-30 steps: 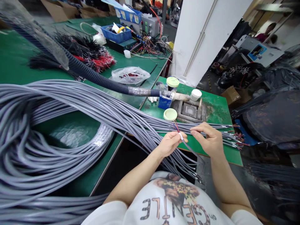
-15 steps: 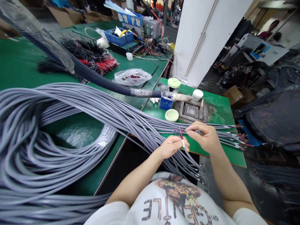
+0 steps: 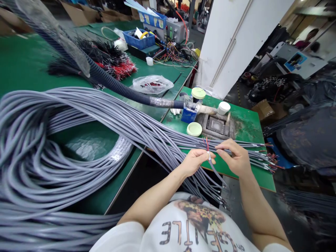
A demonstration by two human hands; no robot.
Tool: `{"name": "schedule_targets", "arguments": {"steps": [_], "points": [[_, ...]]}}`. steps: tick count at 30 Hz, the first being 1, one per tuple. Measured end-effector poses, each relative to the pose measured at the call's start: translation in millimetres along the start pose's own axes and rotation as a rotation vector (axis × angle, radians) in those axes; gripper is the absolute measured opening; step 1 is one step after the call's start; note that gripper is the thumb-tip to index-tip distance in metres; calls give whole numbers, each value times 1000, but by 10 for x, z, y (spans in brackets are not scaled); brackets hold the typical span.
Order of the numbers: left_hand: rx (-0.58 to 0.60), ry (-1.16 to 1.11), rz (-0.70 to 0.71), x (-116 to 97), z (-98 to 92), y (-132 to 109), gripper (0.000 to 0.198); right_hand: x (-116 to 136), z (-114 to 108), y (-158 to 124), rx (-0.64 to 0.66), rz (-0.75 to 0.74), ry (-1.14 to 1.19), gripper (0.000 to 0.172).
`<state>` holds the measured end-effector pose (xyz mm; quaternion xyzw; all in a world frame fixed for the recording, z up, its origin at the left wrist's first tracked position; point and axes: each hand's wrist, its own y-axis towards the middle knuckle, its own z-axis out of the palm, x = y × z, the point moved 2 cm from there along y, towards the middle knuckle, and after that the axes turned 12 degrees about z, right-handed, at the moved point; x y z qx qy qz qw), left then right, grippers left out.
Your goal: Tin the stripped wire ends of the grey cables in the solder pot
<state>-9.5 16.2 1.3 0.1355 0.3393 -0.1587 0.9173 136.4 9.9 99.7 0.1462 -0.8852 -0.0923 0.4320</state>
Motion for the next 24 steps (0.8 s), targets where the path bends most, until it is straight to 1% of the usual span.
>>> {"name": "schedule_targets", "arguments": {"steps": [3,6,8,10,12,13,15,18,19,21,24], "points": [[-7,-23,8,-23,7,4,40,-30,-8,-67,21,-181,-112,29],[-66,-87,17,-51,8,22,40,-81,38,-132,75,-340,-249,43],[-105,-144,13,-68,10,40,39,-122,94,-152,104,-406,-329,46],[-108,-188,3,-83,16,59,37,-151,153,-141,113,-453,-376,45],[-103,-181,19,-102,11,69,35,-159,197,-92,105,-485,-371,43],[-110,-139,48,-116,-3,67,34,-155,208,-52,80,-489,-341,43],[-139,70,153,-155,-61,45,32,-140,202,63,-15,-453,-248,40],[-155,614,405,-215,-191,-34,25,-159,174,300,-182,-271,-152,29],[-142,788,496,-221,-237,-64,22,-187,176,387,-210,-203,-150,25],[-98,1034,640,-195,-329,-111,18,-271,205,558,-239,-103,-167,21],[-51,1239,749,-104,-450,-130,15,-430,297,781,-250,-39,-205,21]]}}
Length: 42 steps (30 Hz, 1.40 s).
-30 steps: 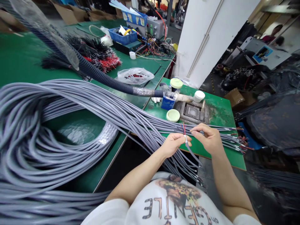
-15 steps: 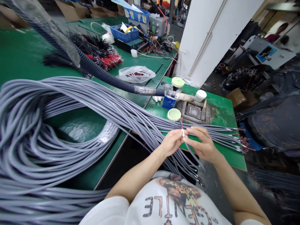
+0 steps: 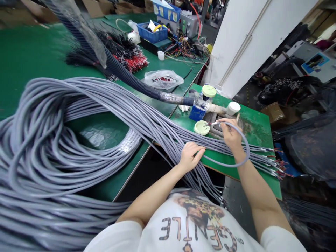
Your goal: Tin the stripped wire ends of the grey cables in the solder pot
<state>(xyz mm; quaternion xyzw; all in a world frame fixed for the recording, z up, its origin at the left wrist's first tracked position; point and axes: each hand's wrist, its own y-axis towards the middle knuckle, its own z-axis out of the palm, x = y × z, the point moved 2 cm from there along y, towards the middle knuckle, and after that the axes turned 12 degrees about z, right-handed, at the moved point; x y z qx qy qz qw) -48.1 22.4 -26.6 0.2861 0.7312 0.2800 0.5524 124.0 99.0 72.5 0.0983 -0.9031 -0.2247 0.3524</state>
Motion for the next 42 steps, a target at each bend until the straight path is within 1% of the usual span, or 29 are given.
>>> {"name": "schedule_targets", "arguments": {"steps": [4,9,14,18,22,25,29,32,34,36,39,42], "points": [[70,109,88,74,69,-52,14,-127,216,157,35,37,-82,24],[94,136,84,81,81,-56,14,-140,365,257,75,32,-215,25],[136,100,13,92,77,-70,18,-112,452,284,99,4,-302,25],[138,56,-40,100,78,-74,19,-116,498,286,93,-4,-344,25],[135,50,-40,98,81,-71,19,-131,528,293,116,-3,-351,25],[128,78,-11,91,82,-69,17,-147,555,296,136,-6,-347,23],[125,96,10,91,83,-73,16,-159,581,296,126,-5,-348,22],[137,81,-16,104,84,-80,17,-139,513,314,97,1,-356,23],[136,78,-16,106,80,-81,17,-131,396,344,62,0,-362,25],[117,79,0,101,72,-80,16,-163,232,386,8,0,-377,27],[95,83,8,91,62,-79,15,-332,-17,455,-77,35,-448,27],[68,101,6,85,56,-82,15,-608,-170,510,-113,104,-535,27]]}}
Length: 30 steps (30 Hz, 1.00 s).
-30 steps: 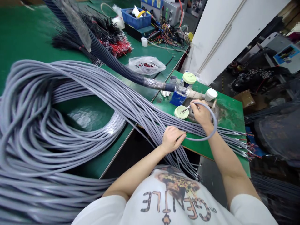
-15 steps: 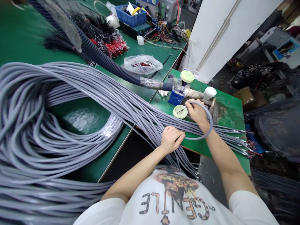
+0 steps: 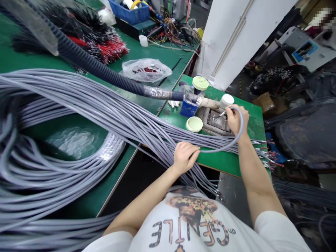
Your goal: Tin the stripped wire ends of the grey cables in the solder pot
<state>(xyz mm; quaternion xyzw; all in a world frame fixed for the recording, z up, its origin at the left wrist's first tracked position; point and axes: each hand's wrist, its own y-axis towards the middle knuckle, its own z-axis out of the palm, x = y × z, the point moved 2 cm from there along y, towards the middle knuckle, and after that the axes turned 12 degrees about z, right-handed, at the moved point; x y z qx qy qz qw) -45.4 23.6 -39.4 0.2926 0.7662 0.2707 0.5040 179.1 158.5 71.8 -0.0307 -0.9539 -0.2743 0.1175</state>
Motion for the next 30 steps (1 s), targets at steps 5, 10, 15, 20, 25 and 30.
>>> {"name": "schedule_targets", "arguments": {"steps": [5,10,15,20,25,30], "points": [[-38,20,15,-12,2,-4,17,-327,191,81,41,81,-64,27],[-28,27,32,-21,0,3,18,-421,346,102,81,117,-75,27],[-16,40,23,-8,0,0,17,-459,434,105,95,126,-76,27],[-17,45,31,-8,5,2,16,-478,502,121,110,145,-84,26],[-22,32,26,19,1,-12,16,-397,236,54,65,122,-6,25],[-47,-88,-10,-51,-21,46,17,-30,-490,-447,10,-51,250,19]]}}
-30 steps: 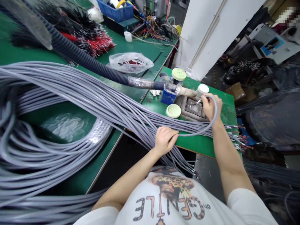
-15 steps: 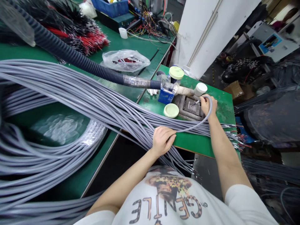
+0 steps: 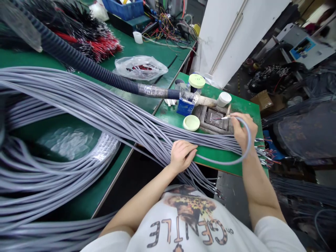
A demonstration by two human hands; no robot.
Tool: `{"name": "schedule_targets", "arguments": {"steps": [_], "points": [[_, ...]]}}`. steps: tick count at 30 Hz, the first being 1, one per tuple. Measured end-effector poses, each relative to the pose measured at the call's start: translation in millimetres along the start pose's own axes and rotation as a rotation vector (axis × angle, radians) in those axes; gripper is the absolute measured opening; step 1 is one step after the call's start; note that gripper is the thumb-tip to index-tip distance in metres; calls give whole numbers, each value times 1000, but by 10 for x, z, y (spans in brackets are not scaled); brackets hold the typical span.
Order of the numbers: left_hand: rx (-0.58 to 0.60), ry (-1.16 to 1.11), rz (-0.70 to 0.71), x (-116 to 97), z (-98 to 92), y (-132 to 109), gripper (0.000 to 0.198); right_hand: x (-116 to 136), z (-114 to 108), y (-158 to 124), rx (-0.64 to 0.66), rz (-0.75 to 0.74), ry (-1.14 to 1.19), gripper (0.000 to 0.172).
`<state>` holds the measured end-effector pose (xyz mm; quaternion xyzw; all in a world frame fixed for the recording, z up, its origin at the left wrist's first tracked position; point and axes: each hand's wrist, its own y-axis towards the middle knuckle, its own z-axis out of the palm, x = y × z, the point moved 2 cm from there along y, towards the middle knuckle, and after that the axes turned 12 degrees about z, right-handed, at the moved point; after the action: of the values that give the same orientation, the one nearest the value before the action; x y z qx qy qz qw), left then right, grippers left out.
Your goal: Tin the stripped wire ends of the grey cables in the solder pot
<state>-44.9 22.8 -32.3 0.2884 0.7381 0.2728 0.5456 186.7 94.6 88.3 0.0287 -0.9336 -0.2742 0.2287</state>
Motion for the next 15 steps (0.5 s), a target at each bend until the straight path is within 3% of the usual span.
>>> {"name": "schedule_targets", "arguments": {"steps": [4,6,8,11,15], "points": [[62,-442,-184,-283,130,153,24,347,-306,-587,-28,-220,217,36],[134,-718,-368,-440,247,231,34,401,-350,-860,-24,-315,226,48],[108,-926,-528,-565,334,299,45,398,-359,-1097,-18,-355,199,55],[56,-951,-613,-682,377,361,42,351,-368,-1375,-54,-328,175,49],[26,-880,-534,-772,344,366,34,285,-377,-1599,-53,-294,133,42]]}}
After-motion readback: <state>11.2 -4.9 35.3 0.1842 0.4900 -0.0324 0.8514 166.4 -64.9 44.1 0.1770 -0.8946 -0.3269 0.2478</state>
